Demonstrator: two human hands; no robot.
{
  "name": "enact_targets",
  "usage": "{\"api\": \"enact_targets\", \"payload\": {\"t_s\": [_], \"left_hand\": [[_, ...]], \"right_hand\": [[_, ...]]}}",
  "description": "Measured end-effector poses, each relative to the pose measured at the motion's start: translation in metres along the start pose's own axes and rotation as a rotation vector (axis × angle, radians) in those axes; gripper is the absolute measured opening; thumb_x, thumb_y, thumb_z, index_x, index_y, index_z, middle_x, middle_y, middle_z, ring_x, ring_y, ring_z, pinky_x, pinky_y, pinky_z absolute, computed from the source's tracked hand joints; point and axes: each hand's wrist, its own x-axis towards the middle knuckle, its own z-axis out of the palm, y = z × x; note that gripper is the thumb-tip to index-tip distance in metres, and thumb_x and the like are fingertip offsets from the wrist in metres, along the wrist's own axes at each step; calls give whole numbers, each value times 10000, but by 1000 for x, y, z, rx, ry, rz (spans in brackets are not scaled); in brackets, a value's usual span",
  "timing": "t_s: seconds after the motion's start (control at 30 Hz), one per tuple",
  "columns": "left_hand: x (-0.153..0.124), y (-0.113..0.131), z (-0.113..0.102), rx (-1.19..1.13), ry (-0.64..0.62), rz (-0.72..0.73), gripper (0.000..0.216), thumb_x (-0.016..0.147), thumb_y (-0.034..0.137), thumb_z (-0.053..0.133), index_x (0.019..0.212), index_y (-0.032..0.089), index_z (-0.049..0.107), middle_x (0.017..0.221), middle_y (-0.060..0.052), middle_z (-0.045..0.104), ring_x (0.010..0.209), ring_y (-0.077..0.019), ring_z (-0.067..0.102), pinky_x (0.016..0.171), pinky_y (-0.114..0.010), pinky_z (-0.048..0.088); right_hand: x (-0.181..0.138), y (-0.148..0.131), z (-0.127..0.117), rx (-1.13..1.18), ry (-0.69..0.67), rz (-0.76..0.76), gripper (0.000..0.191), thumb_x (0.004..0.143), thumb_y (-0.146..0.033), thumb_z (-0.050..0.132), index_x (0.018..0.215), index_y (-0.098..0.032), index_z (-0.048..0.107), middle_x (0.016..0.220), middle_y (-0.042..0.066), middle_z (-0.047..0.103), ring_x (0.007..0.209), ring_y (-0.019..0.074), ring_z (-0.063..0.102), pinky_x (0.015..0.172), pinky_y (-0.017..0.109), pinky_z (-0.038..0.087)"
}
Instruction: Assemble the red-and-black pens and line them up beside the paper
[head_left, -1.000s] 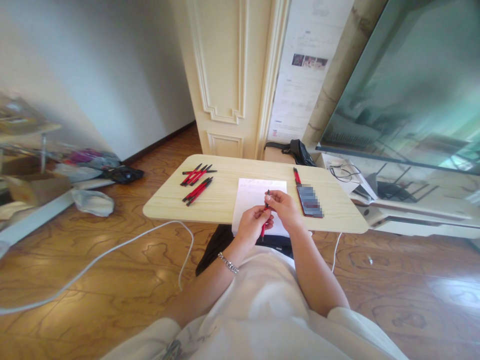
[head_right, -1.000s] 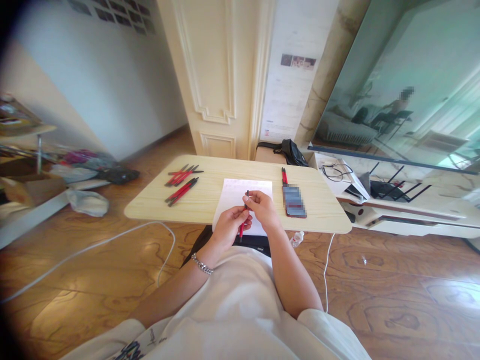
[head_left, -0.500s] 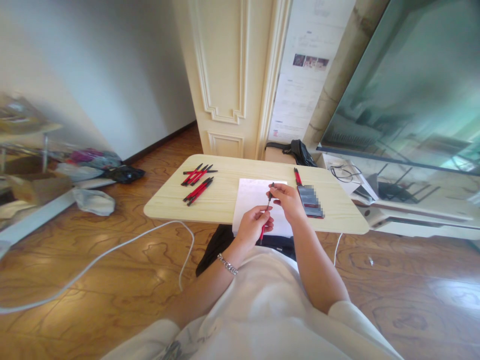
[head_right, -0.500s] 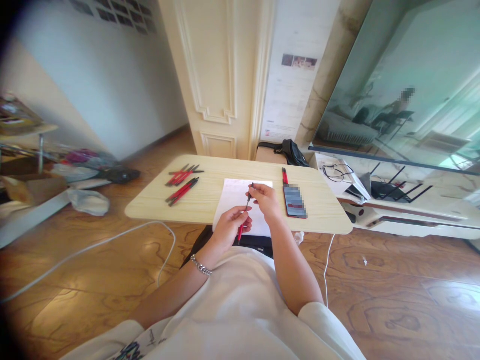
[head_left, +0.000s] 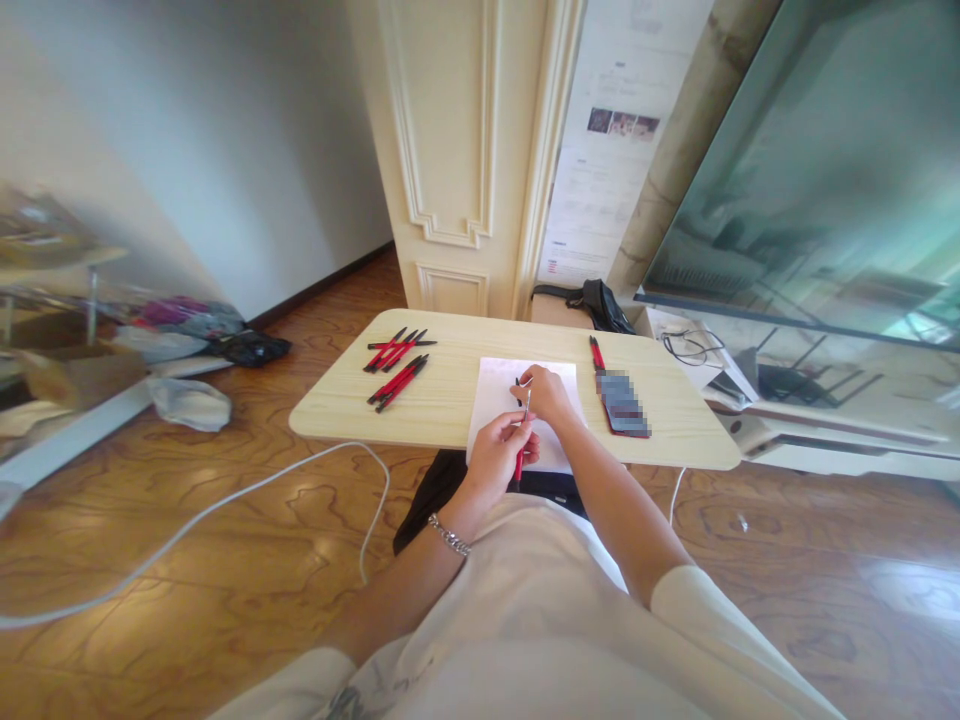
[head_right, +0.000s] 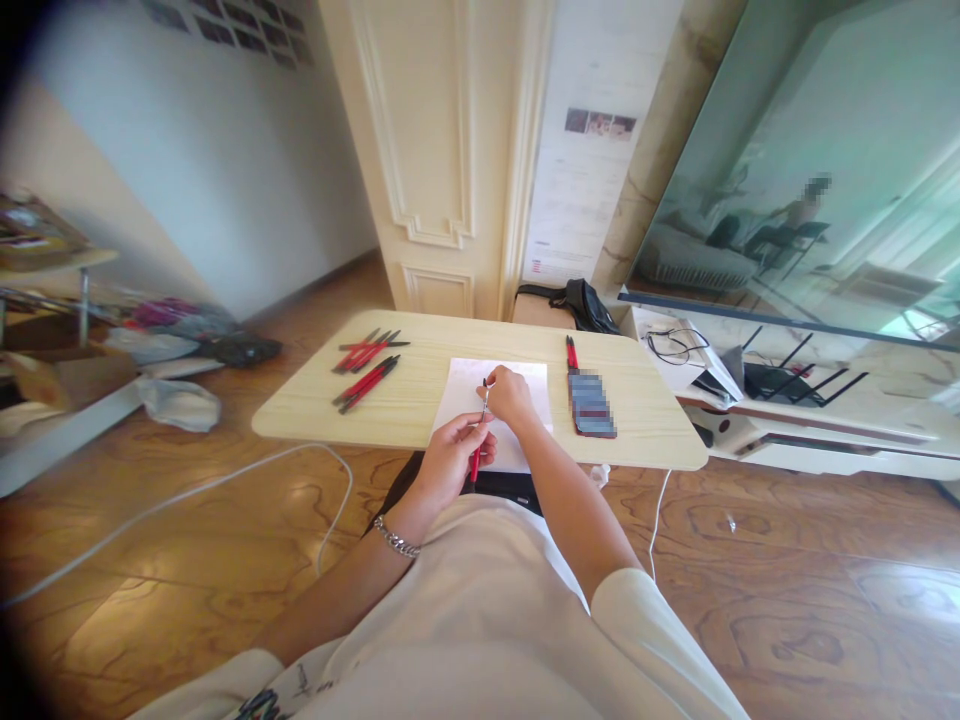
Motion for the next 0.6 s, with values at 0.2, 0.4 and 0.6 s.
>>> {"api": "enact_targets", "payload": {"t_s": [0.2, 0.4, 0.6], "left_hand": [[2, 6, 0, -29, 43, -4, 428, 704, 367, 750, 1040, 135, 623, 701, -28, 632, 577, -122, 592, 563, -266, 515], [2, 7, 2, -45, 57, -4, 386, 720, 342, 732, 1029, 136, 625, 690, -23, 619, 567, -116, 586, 553, -255, 505], [5, 3, 6, -49, 54, -4, 357, 731, 331, 724, 1011, 139, 616, 687, -24, 621, 562, -121, 595, 558, -264, 513]], "right_hand": [[4, -10, 5, -166, -77, -51, 188, 790, -333, 641, 852, -163, 693, 926, 126, 711, 918, 232, 643, 800, 294, 435], [-10, 7, -6, 350, 35, -38, 373, 908, -439, 440, 823, -162, 675, 765, 63, 683, 635, 139, 582, 608, 250, 412], [-47, 10, -23, 768, -116, -172, 328, 774, -494, 616, 777, -169, 659, 673, 14, 633, 540, 101, 483, 508, 224, 363]]}}
